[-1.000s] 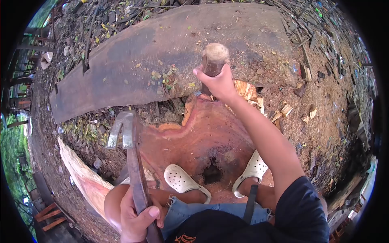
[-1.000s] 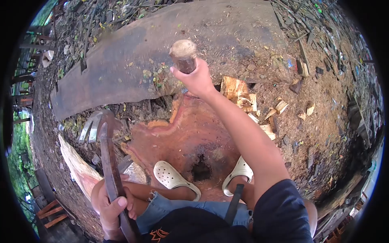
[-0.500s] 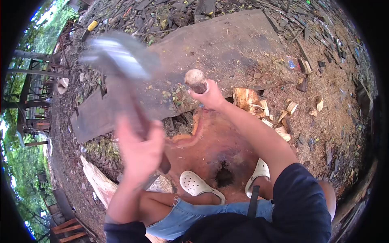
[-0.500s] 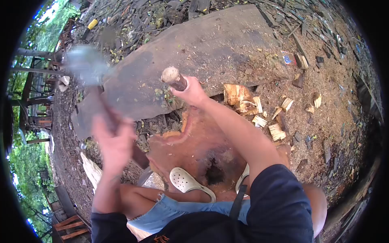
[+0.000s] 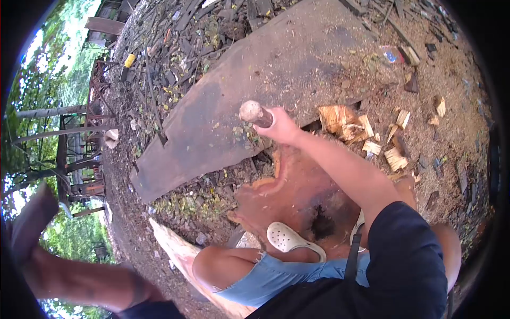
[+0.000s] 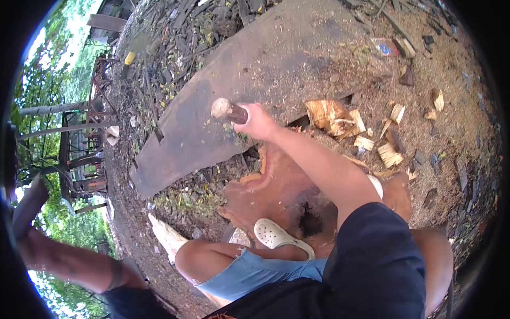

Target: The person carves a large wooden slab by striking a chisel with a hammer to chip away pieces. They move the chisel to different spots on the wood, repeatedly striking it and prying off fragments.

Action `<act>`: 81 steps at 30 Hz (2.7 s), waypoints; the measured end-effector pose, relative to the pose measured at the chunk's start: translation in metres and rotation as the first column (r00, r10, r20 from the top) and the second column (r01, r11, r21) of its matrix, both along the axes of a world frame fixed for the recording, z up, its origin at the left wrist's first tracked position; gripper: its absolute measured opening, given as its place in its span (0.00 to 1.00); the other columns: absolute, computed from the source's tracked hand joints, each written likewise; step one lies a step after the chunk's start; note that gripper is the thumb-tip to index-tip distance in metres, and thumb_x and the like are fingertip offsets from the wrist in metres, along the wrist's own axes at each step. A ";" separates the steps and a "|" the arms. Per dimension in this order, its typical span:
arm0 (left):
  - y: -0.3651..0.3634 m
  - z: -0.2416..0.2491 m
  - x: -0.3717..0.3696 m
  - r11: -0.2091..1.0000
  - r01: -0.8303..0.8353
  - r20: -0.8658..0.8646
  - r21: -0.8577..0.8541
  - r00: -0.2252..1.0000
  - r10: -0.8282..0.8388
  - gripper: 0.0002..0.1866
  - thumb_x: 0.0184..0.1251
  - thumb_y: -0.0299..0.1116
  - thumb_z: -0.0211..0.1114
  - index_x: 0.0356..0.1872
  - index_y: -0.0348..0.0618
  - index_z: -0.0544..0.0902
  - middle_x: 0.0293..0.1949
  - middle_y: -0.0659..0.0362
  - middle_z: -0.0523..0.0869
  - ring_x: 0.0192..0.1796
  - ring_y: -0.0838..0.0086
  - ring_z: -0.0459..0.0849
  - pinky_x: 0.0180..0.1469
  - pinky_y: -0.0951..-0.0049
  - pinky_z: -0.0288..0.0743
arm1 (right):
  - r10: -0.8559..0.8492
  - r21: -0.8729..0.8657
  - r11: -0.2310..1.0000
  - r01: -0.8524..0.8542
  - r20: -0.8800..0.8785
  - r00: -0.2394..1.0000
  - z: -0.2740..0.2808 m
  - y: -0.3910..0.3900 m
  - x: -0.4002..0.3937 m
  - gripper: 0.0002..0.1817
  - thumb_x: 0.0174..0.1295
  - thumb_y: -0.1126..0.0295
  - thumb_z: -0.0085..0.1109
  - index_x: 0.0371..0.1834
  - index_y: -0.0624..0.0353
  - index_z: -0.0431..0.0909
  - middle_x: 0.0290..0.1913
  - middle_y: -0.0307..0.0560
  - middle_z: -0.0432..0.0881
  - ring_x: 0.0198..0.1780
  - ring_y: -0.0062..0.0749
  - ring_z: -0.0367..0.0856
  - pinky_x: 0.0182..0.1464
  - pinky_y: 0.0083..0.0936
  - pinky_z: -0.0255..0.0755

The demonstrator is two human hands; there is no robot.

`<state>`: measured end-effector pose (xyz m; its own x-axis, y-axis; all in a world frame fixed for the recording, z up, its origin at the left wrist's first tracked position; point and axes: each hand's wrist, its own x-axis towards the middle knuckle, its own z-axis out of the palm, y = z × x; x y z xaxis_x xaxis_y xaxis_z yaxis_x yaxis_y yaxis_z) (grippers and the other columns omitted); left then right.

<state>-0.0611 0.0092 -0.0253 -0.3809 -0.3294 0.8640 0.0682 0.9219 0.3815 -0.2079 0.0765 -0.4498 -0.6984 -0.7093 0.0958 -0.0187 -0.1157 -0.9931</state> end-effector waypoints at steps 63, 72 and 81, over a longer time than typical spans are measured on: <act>0.019 -0.105 0.036 0.748 -0.593 0.779 0.298 0.605 0.168 0.07 0.48 0.26 0.60 0.29 0.35 0.76 0.18 0.62 0.74 0.19 0.81 0.72 0.22 0.79 0.65 | 0.209 0.084 0.972 -0.221 0.133 0.969 -0.040 -0.001 -0.004 0.19 0.49 0.68 0.67 0.44 0.63 0.77 0.37 0.44 0.82 0.38 0.25 0.79 0.44 0.24 0.73; 0.045 -0.134 0.094 0.691 -0.191 0.139 0.697 0.982 0.131 0.12 0.56 0.28 0.59 0.39 0.41 0.67 0.23 0.63 0.69 0.19 0.80 0.67 0.23 0.80 0.67 | -0.314 0.009 0.942 0.335 0.374 0.873 -0.065 0.011 -0.062 0.11 0.50 0.69 0.70 0.28 0.60 0.77 0.26 0.35 0.78 0.27 0.17 0.74 0.31 0.21 0.69; 0.044 -0.206 0.107 -0.008 -0.443 0.443 0.897 0.896 0.036 0.15 0.50 0.27 0.60 0.38 0.34 0.67 0.17 0.59 0.68 0.16 0.75 0.68 0.19 0.77 0.68 | -0.476 -0.026 0.874 0.485 0.154 0.866 -0.022 0.024 -0.104 0.11 0.51 0.66 0.70 0.27 0.59 0.77 0.24 0.37 0.79 0.24 0.17 0.75 0.28 0.19 0.71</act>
